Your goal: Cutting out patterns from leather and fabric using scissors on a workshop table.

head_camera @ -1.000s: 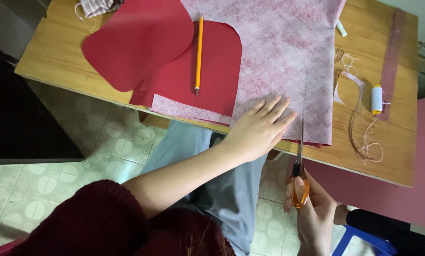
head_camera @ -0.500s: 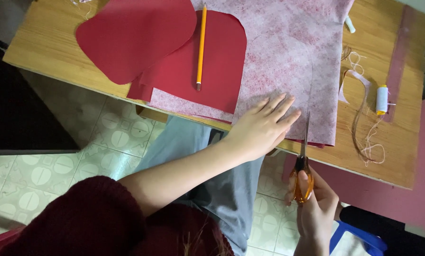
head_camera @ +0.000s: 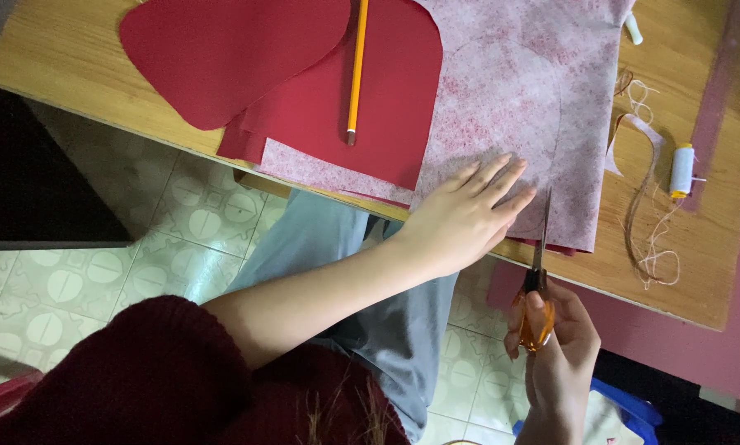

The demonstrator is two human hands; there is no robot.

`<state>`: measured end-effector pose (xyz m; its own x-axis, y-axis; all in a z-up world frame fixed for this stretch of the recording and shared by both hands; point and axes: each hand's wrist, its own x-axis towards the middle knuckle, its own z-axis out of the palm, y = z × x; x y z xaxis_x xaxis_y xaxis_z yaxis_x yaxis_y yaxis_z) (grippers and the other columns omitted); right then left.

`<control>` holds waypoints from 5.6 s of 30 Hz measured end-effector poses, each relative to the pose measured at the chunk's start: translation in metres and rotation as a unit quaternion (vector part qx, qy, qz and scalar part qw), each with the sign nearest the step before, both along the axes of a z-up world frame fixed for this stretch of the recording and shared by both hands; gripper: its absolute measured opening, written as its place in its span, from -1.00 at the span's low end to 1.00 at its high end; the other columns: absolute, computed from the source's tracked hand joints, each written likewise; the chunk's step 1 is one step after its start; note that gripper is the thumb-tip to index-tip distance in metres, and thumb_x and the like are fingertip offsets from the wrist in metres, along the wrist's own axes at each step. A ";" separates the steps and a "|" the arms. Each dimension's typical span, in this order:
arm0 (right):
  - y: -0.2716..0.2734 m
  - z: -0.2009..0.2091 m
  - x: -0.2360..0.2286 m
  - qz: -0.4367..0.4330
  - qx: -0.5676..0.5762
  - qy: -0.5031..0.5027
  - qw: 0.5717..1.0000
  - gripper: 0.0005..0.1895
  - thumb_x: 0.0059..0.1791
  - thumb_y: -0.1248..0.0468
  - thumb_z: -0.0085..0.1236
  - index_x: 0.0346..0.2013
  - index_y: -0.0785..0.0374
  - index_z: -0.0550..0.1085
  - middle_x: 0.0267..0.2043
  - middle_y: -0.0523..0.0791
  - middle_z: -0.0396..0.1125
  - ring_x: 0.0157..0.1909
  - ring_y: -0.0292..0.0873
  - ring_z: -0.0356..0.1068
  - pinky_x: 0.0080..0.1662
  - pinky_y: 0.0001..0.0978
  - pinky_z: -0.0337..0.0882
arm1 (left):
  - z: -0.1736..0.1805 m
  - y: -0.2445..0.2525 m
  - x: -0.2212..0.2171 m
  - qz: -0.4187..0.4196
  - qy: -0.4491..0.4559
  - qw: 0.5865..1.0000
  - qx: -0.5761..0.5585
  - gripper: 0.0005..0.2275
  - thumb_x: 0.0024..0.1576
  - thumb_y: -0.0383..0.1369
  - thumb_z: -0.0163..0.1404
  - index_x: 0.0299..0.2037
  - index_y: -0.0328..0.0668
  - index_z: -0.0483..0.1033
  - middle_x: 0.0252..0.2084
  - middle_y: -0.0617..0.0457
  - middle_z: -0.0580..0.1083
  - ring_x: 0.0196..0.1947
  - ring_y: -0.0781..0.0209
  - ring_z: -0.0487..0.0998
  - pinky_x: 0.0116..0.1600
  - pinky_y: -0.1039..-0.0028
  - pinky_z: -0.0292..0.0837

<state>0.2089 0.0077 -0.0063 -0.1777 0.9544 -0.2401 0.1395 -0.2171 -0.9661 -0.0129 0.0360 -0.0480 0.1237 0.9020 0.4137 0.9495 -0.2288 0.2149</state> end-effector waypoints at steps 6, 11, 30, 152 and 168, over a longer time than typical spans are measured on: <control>-0.001 -0.002 -0.003 0.008 0.016 -0.004 1.000 -0.66 0.12 0.27 0.16 0.08 0.47 0.37 -0.52 0.04 0.19 -0.56 -0.16 0.13 -0.59 -0.39 0.08 | 0.000 0.001 -0.001 -0.006 -0.011 1.000 0.001 -0.56 0.45 -0.14 -0.19 0.48 -0.07 0.35 0.55 -0.21 0.30 0.59 -0.12 0.25 0.63 0.10 0.12; -0.002 -0.002 -0.003 0.012 0.026 -0.009 1.000 -0.70 0.13 0.32 0.11 0.07 0.48 0.36 -0.55 0.05 0.20 -0.61 -0.17 0.11 -0.59 -0.40 0.07 | 0.001 0.001 -0.002 -0.006 -0.005 1.000 -0.017 -0.54 0.46 -0.11 -0.24 0.51 -0.05 0.31 0.57 -0.18 0.28 0.61 -0.09 0.21 0.63 0.11 0.11; 0.000 0.000 -0.005 0.032 0.023 0.061 0.997 -0.77 0.12 0.29 0.11 0.03 0.32 0.40 -0.53 -0.01 0.24 -0.61 -0.22 0.19 -0.63 -0.46 0.12 | 0.003 0.001 -0.002 -0.006 0.008 1.000 -0.026 -0.54 0.45 -0.11 -0.23 0.52 -0.02 0.30 0.59 -0.16 0.24 0.62 -0.12 0.18 0.66 0.09 0.04; 0.023 0.037 -0.063 -0.020 -0.040 -0.075 0.996 -0.85 0.18 0.23 -0.02 -0.22 0.22 0.31 -0.47 -0.03 0.20 -0.62 -0.22 0.13 -0.64 -0.51 -0.02 | -0.004 -0.005 -0.005 -0.032 -0.065 0.996 -0.052 -0.56 0.40 -0.37 -0.17 0.51 -0.20 0.27 0.64 -0.30 0.08 0.68 -0.23 0.00 0.73 0.07 -0.05; 0.050 0.036 -0.055 0.058 -0.035 -0.053 0.996 -0.71 0.24 0.21 -0.02 -0.31 0.24 0.23 -0.61 0.02 0.14 -0.74 -0.22 -0.06 -0.68 -0.38 -0.07 | -0.002 -0.007 -0.006 -0.026 -0.096 0.995 -0.029 -0.52 0.37 -0.41 -0.11 0.53 -0.27 0.23 0.61 -0.31 0.16 0.66 -0.20 0.11 0.72 0.10 0.03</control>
